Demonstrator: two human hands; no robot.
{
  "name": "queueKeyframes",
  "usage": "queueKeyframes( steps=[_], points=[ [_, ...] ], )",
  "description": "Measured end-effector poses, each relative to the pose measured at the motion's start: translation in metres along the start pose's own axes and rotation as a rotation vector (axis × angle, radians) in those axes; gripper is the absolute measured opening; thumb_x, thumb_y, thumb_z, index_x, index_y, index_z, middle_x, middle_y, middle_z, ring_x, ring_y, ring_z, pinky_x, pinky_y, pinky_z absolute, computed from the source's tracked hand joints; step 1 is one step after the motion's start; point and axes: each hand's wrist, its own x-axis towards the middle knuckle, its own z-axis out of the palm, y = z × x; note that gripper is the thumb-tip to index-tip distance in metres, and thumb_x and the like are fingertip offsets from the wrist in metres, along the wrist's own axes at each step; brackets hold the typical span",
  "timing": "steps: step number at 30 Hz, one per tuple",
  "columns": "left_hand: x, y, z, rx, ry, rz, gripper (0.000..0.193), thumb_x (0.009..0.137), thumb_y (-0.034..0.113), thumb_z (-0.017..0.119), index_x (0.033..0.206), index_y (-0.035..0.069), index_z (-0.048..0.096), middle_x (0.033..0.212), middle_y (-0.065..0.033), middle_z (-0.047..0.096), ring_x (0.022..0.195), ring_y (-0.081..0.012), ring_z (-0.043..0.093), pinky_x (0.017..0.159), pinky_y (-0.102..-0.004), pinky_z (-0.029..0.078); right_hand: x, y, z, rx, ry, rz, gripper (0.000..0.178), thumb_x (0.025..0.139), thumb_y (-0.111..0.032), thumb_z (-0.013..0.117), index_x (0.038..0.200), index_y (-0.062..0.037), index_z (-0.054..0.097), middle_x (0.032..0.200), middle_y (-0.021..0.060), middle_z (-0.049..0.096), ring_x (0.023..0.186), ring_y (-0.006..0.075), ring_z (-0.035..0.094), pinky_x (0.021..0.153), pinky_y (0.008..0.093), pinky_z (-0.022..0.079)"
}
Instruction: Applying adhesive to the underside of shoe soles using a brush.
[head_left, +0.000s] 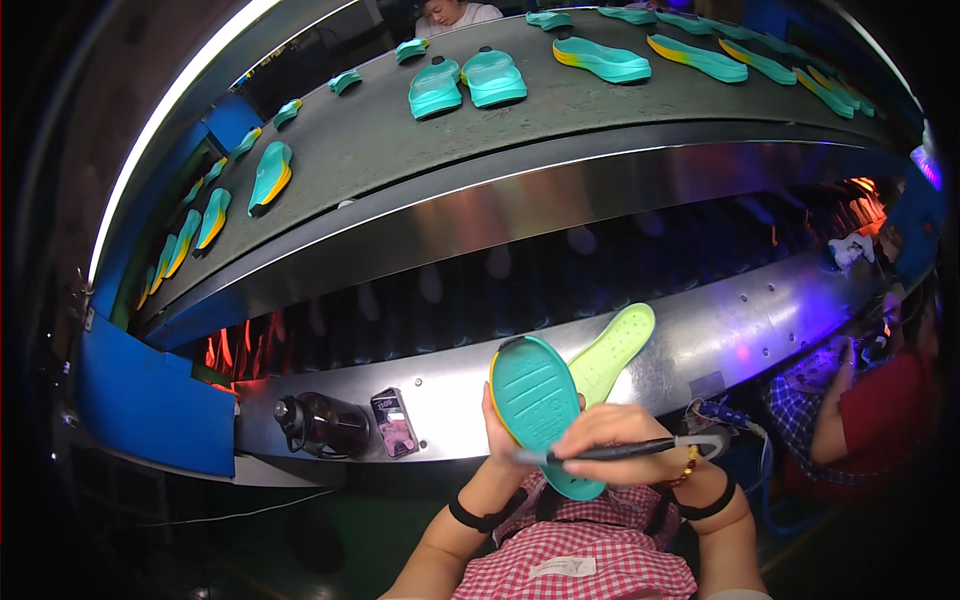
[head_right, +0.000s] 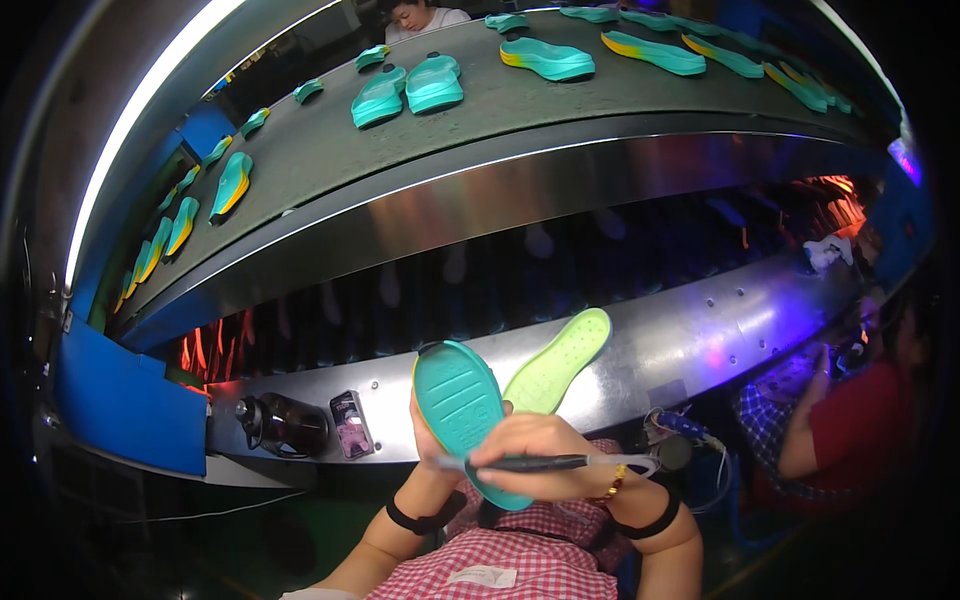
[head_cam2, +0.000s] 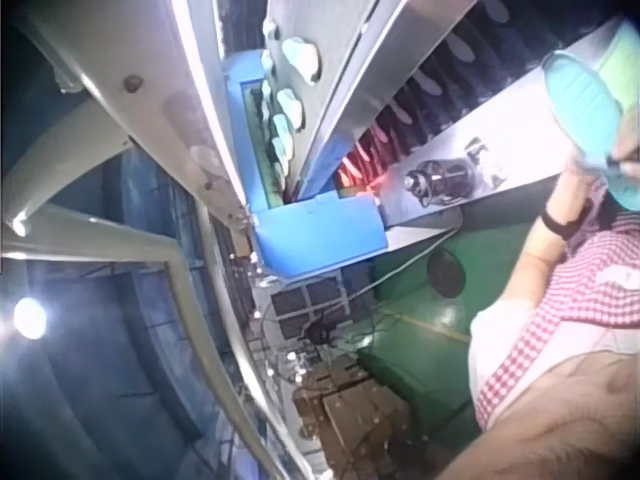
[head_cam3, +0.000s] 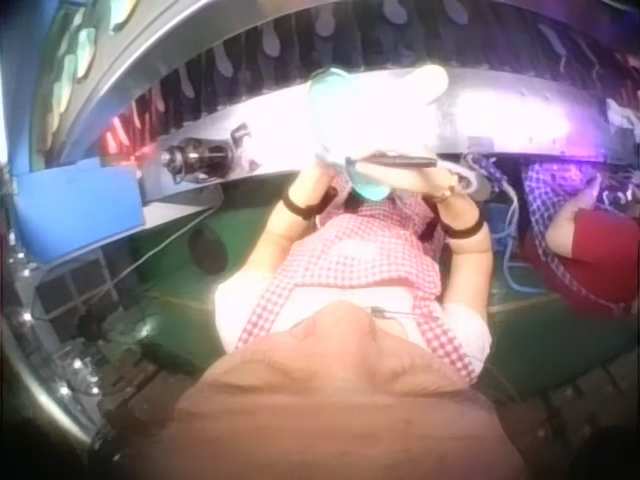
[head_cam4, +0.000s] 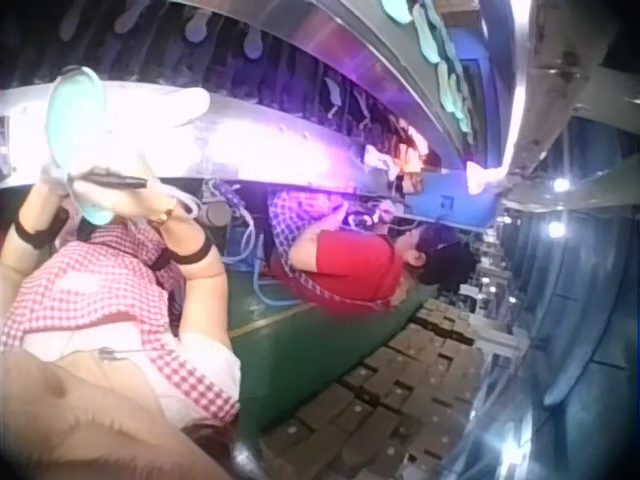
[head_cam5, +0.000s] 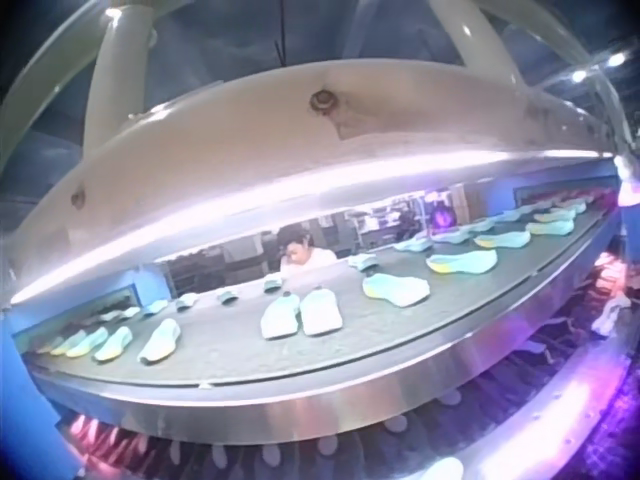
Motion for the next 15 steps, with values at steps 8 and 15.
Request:
queueKeyframes(
  steps=[8,15],
  points=[
    [-0.001,0.018,0.001,0.16,0.113,0.153,0.086,0.071,0.077,0.025,0.111,0.005,0.048,0.092,-0.0199,0.053,0.081,-0.0315,0.053,0.075,-0.0426,0.044,-0.002,-0.005,0.0,-0.106,0.019,-0.082,0.017,0.07,-0.004,0.067,0.087,-0.0048,0.064,0.086,0.0092,0.064,0.083,0.0232,0.061,0.075,0.0319,0.048],
    [0.002,0.032,0.011,0.328,-0.069,0.467,0.089,0.069,0.078,0.028,0.108,0.001,0.05,0.096,-0.019,0.051,0.08,-0.0283,0.05,0.076,-0.0393,0.041,-0.014,0.006,-0.008,-0.113,0.146,-0.057,0.02,0.071,-0.002,0.067,0.09,-0.0028,0.064,0.091,0.0108,0.065,0.088,0.0235,0.061,0.078,0.0318,0.048]
  ],
)
